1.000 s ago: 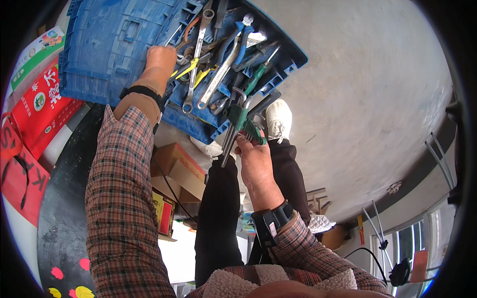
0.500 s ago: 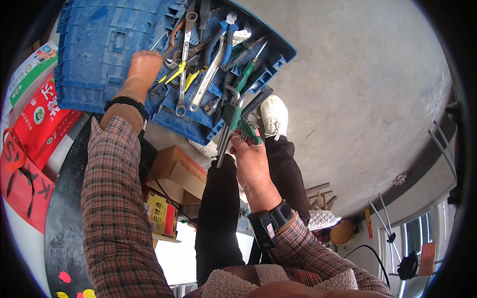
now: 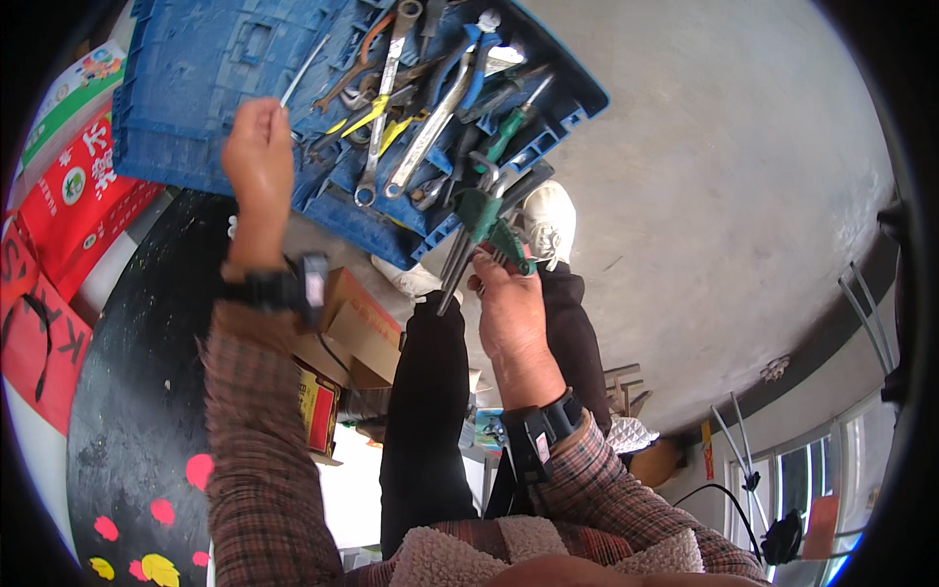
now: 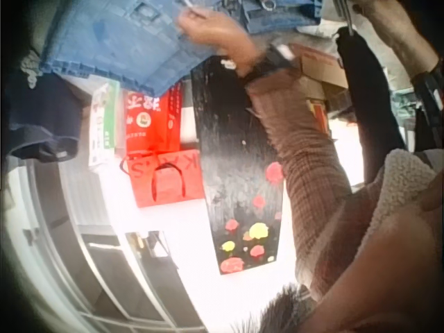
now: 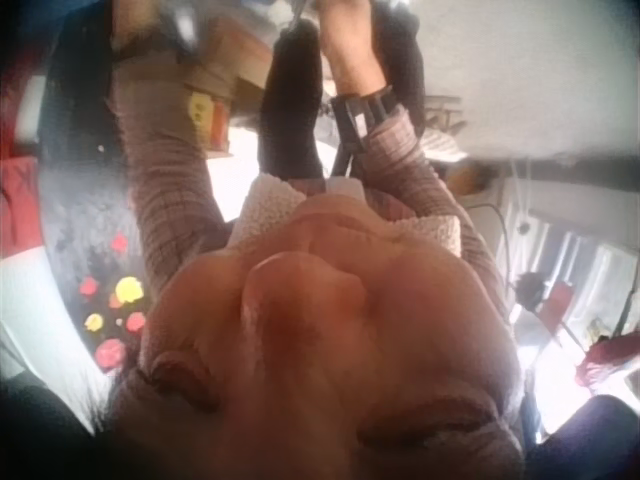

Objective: The person selects a screwdriver and a socket from a toolbox, then walks to a patio area. They use the screwdriver to loosen and remove a screw from the base of a standing fan.

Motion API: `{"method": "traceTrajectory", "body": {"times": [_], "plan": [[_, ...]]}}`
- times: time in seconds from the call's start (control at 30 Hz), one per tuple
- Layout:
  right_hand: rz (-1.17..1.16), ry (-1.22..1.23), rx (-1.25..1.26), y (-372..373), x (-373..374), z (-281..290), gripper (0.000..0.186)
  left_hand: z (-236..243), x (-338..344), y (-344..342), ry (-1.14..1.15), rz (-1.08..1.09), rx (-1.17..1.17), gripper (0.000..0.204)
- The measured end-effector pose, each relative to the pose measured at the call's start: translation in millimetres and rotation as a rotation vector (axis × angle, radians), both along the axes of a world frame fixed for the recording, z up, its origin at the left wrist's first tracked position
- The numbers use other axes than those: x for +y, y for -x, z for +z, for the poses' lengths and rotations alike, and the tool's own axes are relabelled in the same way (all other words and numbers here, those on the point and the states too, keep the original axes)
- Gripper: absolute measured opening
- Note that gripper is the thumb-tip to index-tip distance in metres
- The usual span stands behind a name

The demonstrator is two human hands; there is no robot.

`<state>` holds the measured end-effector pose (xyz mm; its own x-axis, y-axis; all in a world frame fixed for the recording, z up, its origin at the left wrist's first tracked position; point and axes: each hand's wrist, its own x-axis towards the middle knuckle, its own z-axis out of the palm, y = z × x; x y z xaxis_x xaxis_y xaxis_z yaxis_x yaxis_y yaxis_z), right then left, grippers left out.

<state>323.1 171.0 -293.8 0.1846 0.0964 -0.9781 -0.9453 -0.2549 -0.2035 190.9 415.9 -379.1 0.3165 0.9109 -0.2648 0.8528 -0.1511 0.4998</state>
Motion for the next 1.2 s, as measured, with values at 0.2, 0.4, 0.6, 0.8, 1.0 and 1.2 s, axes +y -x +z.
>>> {"method": "traceTrajectory", "body": {"times": [0.2,0.4,0.6,0.8,1.0,1.2], "plan": [[0.074,-0.014,0.022,10,-2,2,0.020,68,-131,-2,0.655,1.001,-0.732,0.022],[0.130,-0.016,0.015,21,-12,1,0.022,78,-184,-8,0.628,1.163,-0.799,0.019],[0.154,-0.064,0.024,30,-19,2,0.024,82,-215,0,0.631,1.106,-0.848,0.021],[0.195,-0.083,0.041,31,-15,6,0.022,82,-219,1,0.656,1.073,-0.932,0.015],[0.205,-0.088,0.032,31,-14,7,0.020,83,-220,0,0.683,1.048,-0.978,0.015],[0.208,-0.067,0.036,30,-14,9,0.020,83,-221,-2,0.703,1.050,-0.996,0.015]]}}
